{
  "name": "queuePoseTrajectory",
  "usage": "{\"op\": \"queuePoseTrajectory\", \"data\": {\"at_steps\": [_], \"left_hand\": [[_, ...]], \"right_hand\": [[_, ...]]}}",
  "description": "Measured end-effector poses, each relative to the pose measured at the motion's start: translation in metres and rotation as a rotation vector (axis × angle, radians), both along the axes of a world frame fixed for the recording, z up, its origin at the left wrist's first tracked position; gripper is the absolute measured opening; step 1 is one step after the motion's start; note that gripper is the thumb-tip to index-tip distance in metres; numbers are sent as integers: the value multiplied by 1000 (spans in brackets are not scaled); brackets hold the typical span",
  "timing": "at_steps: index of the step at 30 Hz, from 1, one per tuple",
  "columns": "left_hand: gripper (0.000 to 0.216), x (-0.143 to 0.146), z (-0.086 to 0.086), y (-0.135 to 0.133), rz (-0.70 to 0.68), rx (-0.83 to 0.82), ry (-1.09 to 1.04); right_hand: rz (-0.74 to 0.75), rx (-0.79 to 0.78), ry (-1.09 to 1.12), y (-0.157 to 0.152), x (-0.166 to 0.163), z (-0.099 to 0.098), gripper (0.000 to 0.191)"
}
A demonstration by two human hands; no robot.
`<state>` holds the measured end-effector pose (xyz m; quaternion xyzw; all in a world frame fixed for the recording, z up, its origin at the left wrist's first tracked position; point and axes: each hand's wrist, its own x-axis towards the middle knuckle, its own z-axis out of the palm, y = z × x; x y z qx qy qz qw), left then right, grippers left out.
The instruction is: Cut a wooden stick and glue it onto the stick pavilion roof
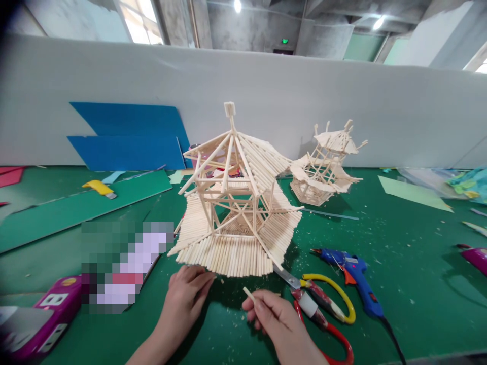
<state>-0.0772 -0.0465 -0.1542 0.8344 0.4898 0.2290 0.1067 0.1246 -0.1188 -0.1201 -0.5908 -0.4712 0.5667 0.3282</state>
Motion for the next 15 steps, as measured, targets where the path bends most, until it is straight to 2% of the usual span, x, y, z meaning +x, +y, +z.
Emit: {"op": "queuePoseTrajectory", "data": {"at_steps": [6, 11, 15], "left_hand": [[22, -4, -2, 7, 15, -1, -2], [23, -12, 1, 1, 59, 39, -107], [15, -4, 19, -22, 10, 9, -211]], "right_hand": [[-11, 62, -148, 0, -2, 6, 33], [-8, 52, -3, 0, -5, 1, 32], [-10, 85, 87, -2, -9, -9, 34]]}}
